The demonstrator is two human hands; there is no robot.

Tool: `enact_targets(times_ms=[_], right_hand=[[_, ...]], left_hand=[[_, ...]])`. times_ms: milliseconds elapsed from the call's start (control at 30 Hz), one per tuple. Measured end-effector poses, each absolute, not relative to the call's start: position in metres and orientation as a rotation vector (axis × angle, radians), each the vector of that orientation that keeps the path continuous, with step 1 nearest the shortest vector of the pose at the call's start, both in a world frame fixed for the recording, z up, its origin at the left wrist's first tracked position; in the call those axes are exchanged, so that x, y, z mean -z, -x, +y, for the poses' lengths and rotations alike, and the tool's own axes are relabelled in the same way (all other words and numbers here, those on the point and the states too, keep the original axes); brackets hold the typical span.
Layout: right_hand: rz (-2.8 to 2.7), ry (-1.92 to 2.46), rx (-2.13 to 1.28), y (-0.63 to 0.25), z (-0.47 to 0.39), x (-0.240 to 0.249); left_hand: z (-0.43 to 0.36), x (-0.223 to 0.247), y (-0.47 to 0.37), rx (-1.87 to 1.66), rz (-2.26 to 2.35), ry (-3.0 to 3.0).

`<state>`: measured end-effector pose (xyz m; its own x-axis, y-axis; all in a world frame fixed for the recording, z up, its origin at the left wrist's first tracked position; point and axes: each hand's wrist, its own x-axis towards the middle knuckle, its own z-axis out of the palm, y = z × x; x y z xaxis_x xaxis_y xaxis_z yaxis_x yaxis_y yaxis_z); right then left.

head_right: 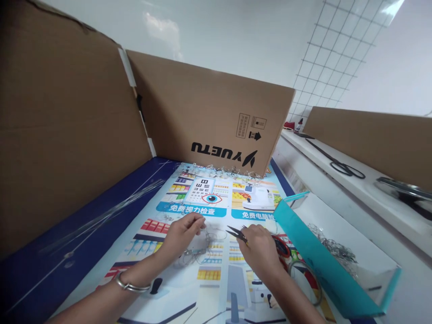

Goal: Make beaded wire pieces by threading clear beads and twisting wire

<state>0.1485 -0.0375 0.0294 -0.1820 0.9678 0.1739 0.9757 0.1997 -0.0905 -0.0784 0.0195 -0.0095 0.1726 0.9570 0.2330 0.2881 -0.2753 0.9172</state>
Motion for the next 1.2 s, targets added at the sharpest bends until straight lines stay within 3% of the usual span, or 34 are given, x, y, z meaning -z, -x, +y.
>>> enact_targets(times_ms=[200,433,767,1200], right_hand=[[-2.209,1.71,-0.132,-0.139,-0.042,-0.033],[-2.224,1.686,-0.176,-0.131,-0.049,-0.027],[-2.1,1.71,-0.298,-0.129,-0.047,-0.001],[-1.818,1.508,-0.702,-0.137,-0.037,0.02]], left_hand=[[0.01,0.005,0.08,-0.994,1.317,-2.32],[-0.003,0.005,0.068,-0.781,1.191,-2.555],[-0.006,-0.005,0.062,-0.848,1.038,-1.963],[-0.003,0.004,0.036,-0.903,0.856,-1.31]])
